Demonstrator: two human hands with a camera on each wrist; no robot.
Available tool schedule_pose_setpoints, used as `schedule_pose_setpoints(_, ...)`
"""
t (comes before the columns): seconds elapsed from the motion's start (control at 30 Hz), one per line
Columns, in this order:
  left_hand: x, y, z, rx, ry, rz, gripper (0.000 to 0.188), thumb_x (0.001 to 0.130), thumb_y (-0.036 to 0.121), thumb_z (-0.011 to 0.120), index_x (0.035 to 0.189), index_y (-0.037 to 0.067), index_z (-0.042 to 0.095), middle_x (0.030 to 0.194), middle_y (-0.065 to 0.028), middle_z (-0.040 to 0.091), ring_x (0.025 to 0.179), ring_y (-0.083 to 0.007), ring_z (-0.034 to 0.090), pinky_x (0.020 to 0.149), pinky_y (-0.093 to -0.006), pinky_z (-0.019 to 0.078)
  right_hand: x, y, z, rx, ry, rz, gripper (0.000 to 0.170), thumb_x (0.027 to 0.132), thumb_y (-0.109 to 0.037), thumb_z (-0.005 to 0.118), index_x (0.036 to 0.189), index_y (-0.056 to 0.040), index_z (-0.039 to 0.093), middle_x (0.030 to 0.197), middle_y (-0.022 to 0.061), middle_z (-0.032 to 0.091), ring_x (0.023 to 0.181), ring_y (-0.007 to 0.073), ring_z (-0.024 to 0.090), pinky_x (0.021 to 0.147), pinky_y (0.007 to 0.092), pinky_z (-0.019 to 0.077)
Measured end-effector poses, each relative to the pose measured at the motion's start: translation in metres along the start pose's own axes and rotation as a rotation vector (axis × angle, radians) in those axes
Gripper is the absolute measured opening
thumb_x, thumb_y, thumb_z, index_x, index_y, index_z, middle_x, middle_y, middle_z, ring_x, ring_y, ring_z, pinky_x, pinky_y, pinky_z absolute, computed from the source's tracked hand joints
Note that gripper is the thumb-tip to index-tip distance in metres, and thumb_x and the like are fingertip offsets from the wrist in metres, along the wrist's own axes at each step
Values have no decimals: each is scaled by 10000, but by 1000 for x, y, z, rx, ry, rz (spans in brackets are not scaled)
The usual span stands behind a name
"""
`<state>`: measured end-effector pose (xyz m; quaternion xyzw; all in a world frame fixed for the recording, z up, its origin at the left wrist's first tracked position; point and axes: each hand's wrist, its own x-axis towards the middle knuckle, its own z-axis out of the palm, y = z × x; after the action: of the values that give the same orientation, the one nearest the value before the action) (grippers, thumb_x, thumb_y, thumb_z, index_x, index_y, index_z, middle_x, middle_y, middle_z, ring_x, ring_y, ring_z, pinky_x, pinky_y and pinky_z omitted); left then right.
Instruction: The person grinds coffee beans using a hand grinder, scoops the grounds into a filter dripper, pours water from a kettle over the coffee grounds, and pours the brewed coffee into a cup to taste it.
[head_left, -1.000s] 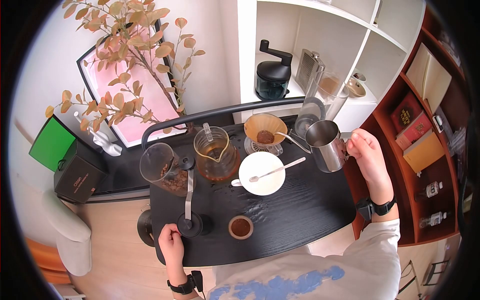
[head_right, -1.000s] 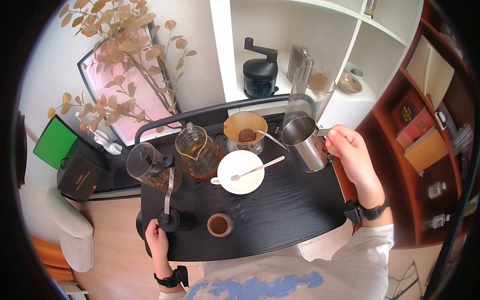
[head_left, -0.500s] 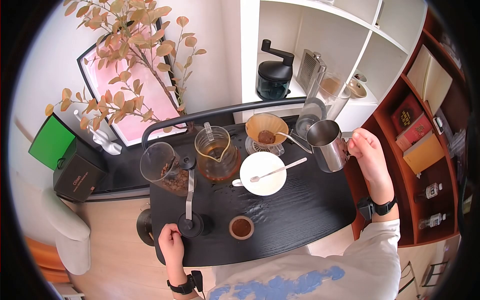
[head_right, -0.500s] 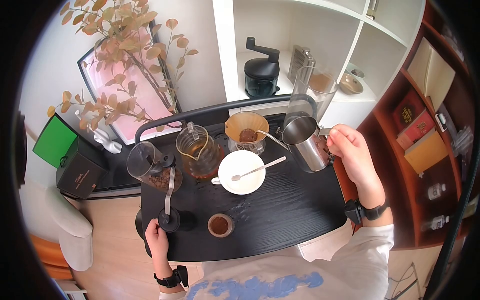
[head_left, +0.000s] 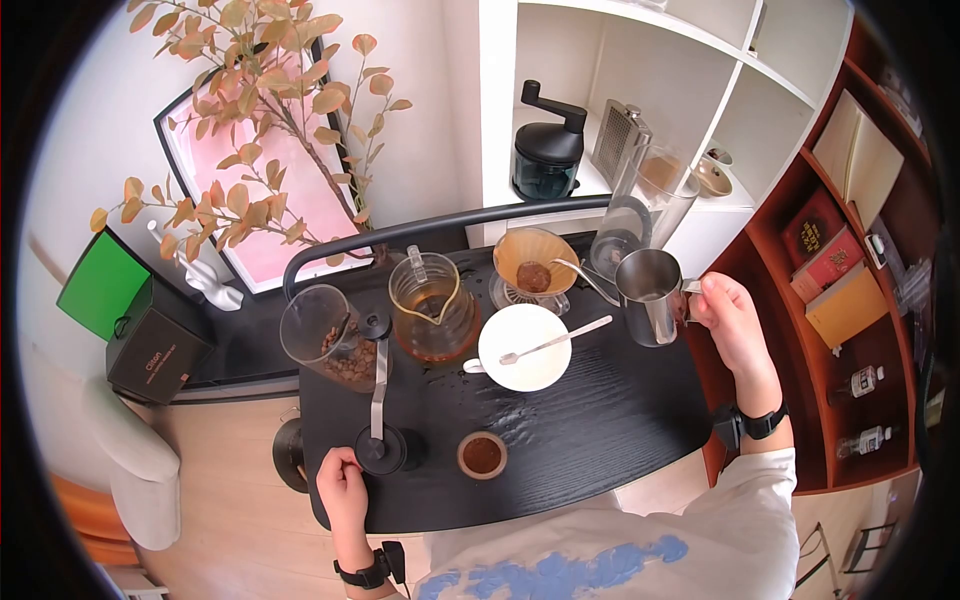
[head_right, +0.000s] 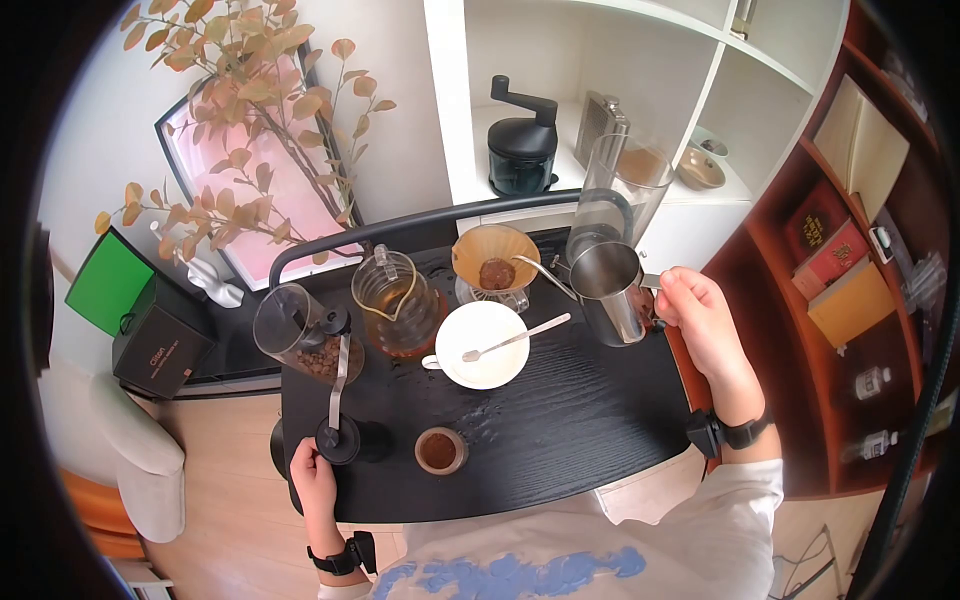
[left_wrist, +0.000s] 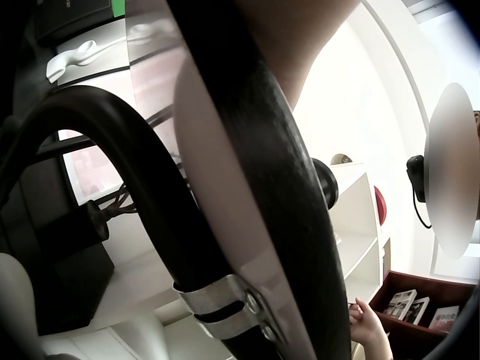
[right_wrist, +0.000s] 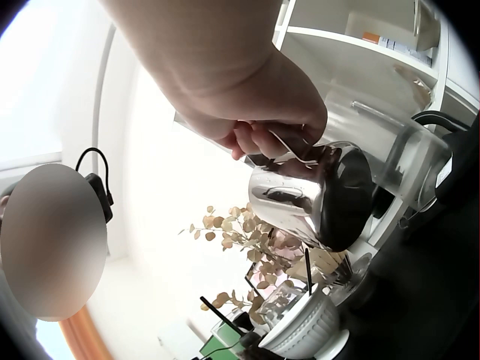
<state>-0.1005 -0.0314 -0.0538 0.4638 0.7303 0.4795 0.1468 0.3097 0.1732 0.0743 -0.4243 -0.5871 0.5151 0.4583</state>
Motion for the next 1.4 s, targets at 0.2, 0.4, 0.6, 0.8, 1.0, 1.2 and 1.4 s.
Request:
schedule_pose_setpoints(0.2, -1, -2, 0, 2, -8, -13, 177, 726, -116, 379, 729, -2, 514, 634, -56, 482, 570, -127, 464, 529, -228, 362, -3, 13, -3, 131, -29, 8, 311, 919, -218, 470, 638, -98, 411, 570, -53, 340, 554, 60, 297, 537, 211, 267)
schedule_pose_setpoints(0.4, -1, -2, 0, 1, -3, -19, 179, 726, -115, 382, 734, -2, 522, 635, -56, 483, 572, -128, 467, 533, -228, 367, -7, 22, -4, 465, 79, -74, 319, 913, -163, 411, 610, -114, 322, 548, -33, 274, 537, 96, 288, 654, 281, 380)
schedule_pose_setpoints(0.6, -1, -2, 0, -1, -2, -16, 182, 730, -115, 383, 743, -3, 526, 636, -55, 484, 572, -126, 468, 534, -226, 368, -22, 48, -19, 414, 221, -78, 322, 892, -172, 413, 596, -127, 295, 524, -37, 241, 518, 86, 253, 699, 260, 369)
schedule_pose_setpoints(0.8, -1, 1, 0, 13, -3, -15, 179, 737, -112, 383, 746, -3, 525, 633, -52, 483, 569, -120, 465, 533, -225, 367, -40, 73, -25, 363, 268, -48, 334, 892, -158, 403, 579, -123, 291, 521, -29, 261, 513, 90, 273, 763, 286, 390)
schedule_pose_setpoints(1.0, 0, 0, 0, 30, -6, -26, 176, 741, -109, 384, 747, -3, 525, 627, -48, 479, 568, -117, 458, 531, -226, 364, -46, 91, -21, 370, 293, -58, 314, 888, -103, 355, 582, -113, 286, 545, -28, 257, 532, 93, 260, 700, 302, 394)
schedule_pose_setpoints(1.2, -1, -4, 0, 32, 0, -13, 170, 744, -103, 388, 747, -3, 525, 626, -50, 479, 568, -122, 459, 534, -229, 367, -43, 95, -16, 240, 235, 57, 258, 895, -116, 372, 640, -74, 381, 632, -1, 358, 656, 116, 374, 719, 264, 352)
schedule_pose_setpoints(1.4, -1, -1, 0, 31, -1, -13, 168, 744, -102, 390, 748, -2, 525, 629, -52, 485, 572, -124, 465, 539, -230, 371, -45, 91, -14, -210, 320, 32, 81, 903, -88, 426, 863, -32, 470, 792, -4, 435, 794, 88, 435, 746, 226, 371)
